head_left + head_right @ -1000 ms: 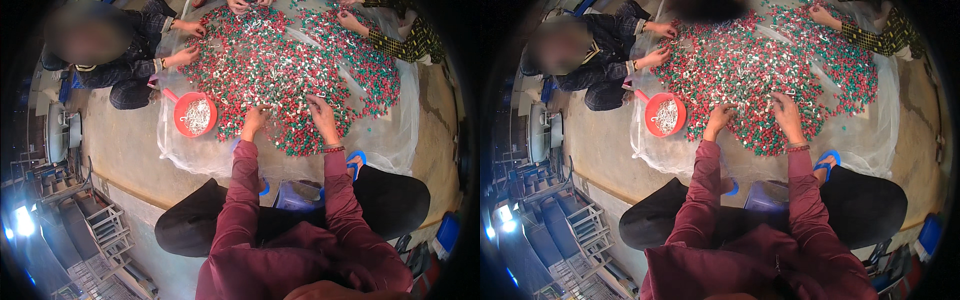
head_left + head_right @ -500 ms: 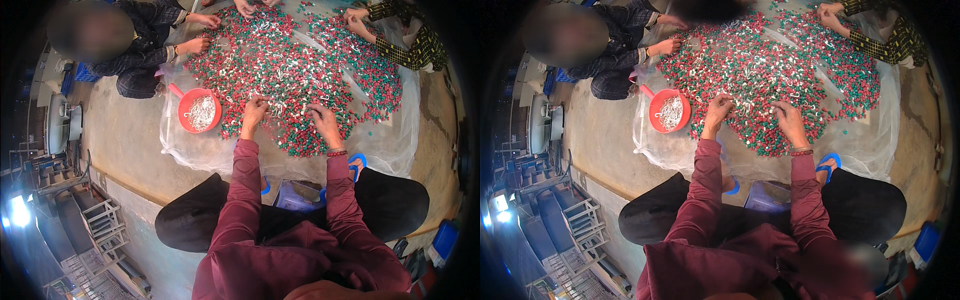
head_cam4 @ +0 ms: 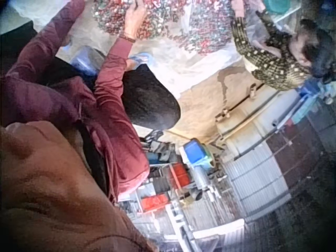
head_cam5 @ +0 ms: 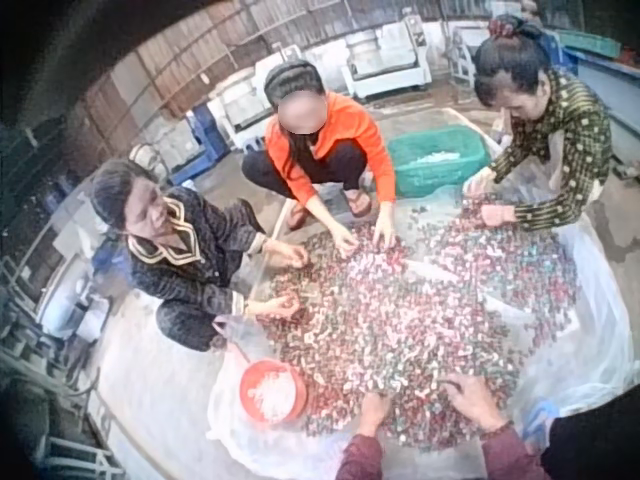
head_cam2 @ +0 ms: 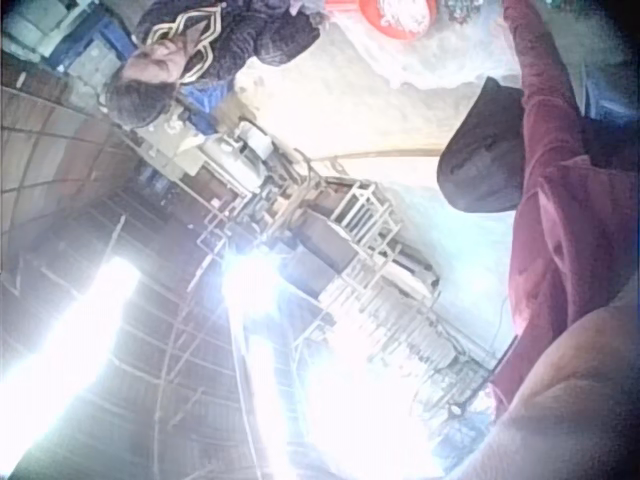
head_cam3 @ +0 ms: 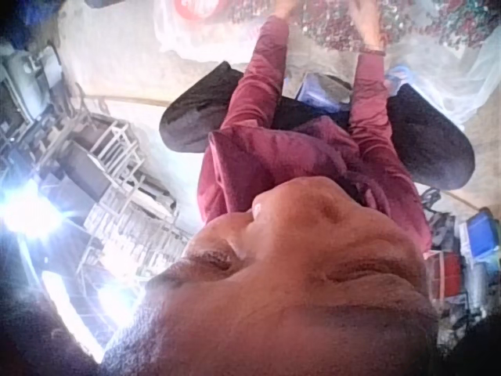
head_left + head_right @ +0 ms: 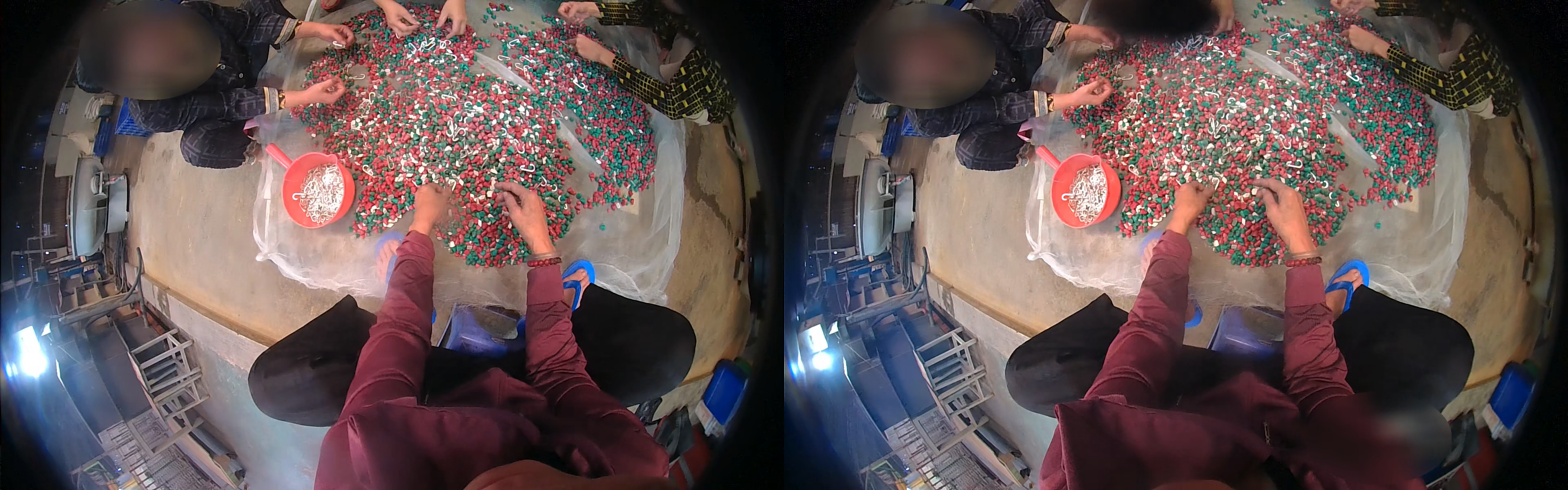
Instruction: The person sits on a low stool and sorts small red, green, and white plastic bottle caps by hand from a large pile on a sheet. They pick up caps and place them into a red bowl, while other workers nearby perform the same task.
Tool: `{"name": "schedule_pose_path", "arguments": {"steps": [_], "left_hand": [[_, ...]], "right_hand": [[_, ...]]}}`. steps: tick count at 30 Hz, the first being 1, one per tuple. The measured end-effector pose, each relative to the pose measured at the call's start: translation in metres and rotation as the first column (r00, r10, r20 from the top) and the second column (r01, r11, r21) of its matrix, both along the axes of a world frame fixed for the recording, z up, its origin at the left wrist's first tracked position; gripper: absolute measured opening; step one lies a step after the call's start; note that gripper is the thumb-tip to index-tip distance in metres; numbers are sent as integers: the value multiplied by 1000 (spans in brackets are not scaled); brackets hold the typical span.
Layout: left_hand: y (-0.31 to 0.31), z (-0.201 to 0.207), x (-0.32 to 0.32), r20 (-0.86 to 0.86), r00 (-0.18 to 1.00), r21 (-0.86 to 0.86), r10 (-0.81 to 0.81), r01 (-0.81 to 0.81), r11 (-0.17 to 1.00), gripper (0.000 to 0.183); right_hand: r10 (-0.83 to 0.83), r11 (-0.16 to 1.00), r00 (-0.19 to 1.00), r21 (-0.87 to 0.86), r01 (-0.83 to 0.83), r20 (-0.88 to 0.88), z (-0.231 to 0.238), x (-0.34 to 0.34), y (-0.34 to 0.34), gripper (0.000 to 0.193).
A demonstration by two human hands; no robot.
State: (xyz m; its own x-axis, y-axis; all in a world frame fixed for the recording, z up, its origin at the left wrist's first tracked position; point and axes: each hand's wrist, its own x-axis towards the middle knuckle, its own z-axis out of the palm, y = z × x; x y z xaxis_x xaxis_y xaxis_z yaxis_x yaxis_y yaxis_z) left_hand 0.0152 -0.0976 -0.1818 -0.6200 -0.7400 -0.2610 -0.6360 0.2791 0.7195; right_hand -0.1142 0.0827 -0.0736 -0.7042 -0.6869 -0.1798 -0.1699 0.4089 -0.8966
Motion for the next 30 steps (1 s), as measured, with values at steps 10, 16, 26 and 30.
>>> {"name": "schedule_pose_path", "arguments": {"steps": [10,16,26,30], "left_hand": [[-18,44,24,-482,604,860,635,191,473,24],[-27,17,-6,-239,925,575,294,-109,811,26],[-34,49,0,-429,770,843,472,155,515,18],[-20,80,13,-570,493,810,657,468,353,14]], "right_hand": [[10,1000,999,6,-10,33,-8,-3,6,25],[-239,971,959,46,235,149,-41,-44,51,26],[-558,810,822,137,569,-113,-84,-87,106,31],[-598,708,781,338,620,-182,-130,-115,122,34]]}}
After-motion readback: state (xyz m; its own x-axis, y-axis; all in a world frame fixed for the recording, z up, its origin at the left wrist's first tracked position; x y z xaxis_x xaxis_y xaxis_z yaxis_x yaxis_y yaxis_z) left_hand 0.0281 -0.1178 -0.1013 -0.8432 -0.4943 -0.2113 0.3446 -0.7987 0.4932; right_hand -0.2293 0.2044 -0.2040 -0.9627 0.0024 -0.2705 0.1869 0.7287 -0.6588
